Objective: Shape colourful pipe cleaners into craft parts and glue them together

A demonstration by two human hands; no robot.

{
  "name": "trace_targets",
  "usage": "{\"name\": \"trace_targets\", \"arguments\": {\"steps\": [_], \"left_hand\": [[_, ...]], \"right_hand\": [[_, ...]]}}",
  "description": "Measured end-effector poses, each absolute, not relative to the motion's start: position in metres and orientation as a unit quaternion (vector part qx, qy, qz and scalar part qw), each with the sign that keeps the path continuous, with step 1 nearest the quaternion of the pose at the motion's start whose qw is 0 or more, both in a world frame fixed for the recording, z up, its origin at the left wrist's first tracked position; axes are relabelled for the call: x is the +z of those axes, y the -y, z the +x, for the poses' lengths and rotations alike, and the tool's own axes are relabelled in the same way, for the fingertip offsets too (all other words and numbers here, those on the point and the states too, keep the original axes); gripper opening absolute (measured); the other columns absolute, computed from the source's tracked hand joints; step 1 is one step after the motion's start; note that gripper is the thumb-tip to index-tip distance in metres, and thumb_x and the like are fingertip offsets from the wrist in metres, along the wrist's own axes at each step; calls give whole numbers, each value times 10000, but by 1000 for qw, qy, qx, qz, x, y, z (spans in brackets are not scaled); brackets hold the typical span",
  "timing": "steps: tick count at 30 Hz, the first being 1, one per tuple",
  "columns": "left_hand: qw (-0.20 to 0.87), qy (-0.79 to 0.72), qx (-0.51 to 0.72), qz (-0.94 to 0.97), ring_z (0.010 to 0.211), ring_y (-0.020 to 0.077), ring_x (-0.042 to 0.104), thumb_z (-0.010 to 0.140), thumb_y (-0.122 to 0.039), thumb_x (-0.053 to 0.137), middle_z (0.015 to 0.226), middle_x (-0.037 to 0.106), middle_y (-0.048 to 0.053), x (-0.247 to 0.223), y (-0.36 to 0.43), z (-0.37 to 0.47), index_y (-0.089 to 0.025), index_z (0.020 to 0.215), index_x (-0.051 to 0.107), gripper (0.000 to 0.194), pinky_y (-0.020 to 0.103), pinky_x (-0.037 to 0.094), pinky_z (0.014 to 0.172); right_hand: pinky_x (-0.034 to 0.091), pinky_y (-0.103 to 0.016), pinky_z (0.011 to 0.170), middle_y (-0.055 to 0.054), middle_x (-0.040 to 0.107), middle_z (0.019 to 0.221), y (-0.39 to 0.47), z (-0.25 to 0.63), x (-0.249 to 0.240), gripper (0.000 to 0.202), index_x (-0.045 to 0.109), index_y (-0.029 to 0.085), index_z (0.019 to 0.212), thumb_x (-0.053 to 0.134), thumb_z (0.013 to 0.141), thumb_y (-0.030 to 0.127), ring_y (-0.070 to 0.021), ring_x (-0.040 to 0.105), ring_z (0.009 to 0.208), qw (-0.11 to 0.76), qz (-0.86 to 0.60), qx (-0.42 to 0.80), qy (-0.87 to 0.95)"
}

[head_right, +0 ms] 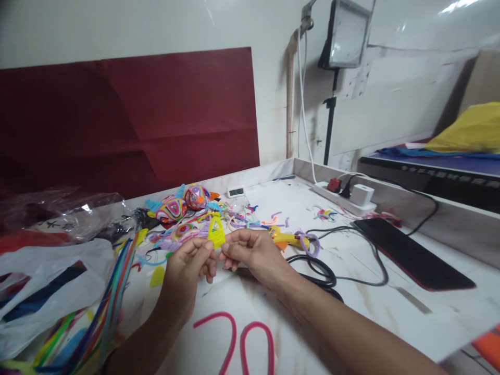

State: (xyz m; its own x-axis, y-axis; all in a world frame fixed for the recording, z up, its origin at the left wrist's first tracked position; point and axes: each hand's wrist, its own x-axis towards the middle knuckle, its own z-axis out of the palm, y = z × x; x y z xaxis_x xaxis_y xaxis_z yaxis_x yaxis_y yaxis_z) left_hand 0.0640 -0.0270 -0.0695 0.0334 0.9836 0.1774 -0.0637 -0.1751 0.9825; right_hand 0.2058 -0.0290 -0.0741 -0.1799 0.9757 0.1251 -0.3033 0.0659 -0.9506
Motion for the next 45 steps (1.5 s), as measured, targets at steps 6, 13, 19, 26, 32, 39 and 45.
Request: {"name": "trace_targets", "arguments": {"steps": [6,13,19,26,32,39,45], "left_hand": [[485,-423,535,548,395,80,445,730,-318,619,444,520,-43,-71,27,63,-165,637,534,198,177,366,381],[494,-410,532,552,388,84,455,738,-377,617,446,526,-39,-73,22,63,-168,675,537,233,166,361,355],[471,-426,539,553,370,89,468,716,-361,635,425,528,-44,-73,22,63,-175,638,536,225,168,365,348],[439,-444,532,572,372,78,448,729,-317,623,425,532,-46,-72,22,64,-173,627,562,187,164,367,371],[418,-448,524,592,386,82,460,741,-318,627,439,535,-44,-74,18,60,-170,668,565,176,171,380,387],[446,-423,551,565,429,108,518,728,-371,642,553,584,-31,-70,24,62,-166,811,564,234,196,424,365],[446,-428,559,552,465,94,516,711,-309,647,563,598,-30,-67,29,64,-140,830,628,208,187,455,431]], "right_hand": [[428,-227,526,3,654,621,29,206,-73,238,633,153,685,749,633,355,-90,557,515,539,-352,580,498],[414,-218,510,21,615,569,31,206,-71,117,605,163,643,649,651,272,-77,511,483,509,-370,574,525],[410,-214,499,24,606,549,28,204,-74,113,588,165,641,624,651,271,-74,503,464,512,-374,573,520],[405,-208,479,39,588,559,24,198,-80,163,552,169,654,642,637,304,-67,496,443,535,-362,591,482],[372,-214,473,56,533,533,24,195,-85,239,501,189,648,704,611,311,-76,470,449,558,-359,567,487],[360,-236,539,9,536,619,33,198,-92,130,505,197,680,534,807,194,-110,475,561,560,-421,97,707],[369,-273,571,-48,577,661,34,200,-96,170,537,169,735,455,883,145,-149,491,613,503,-345,-120,783]]}}
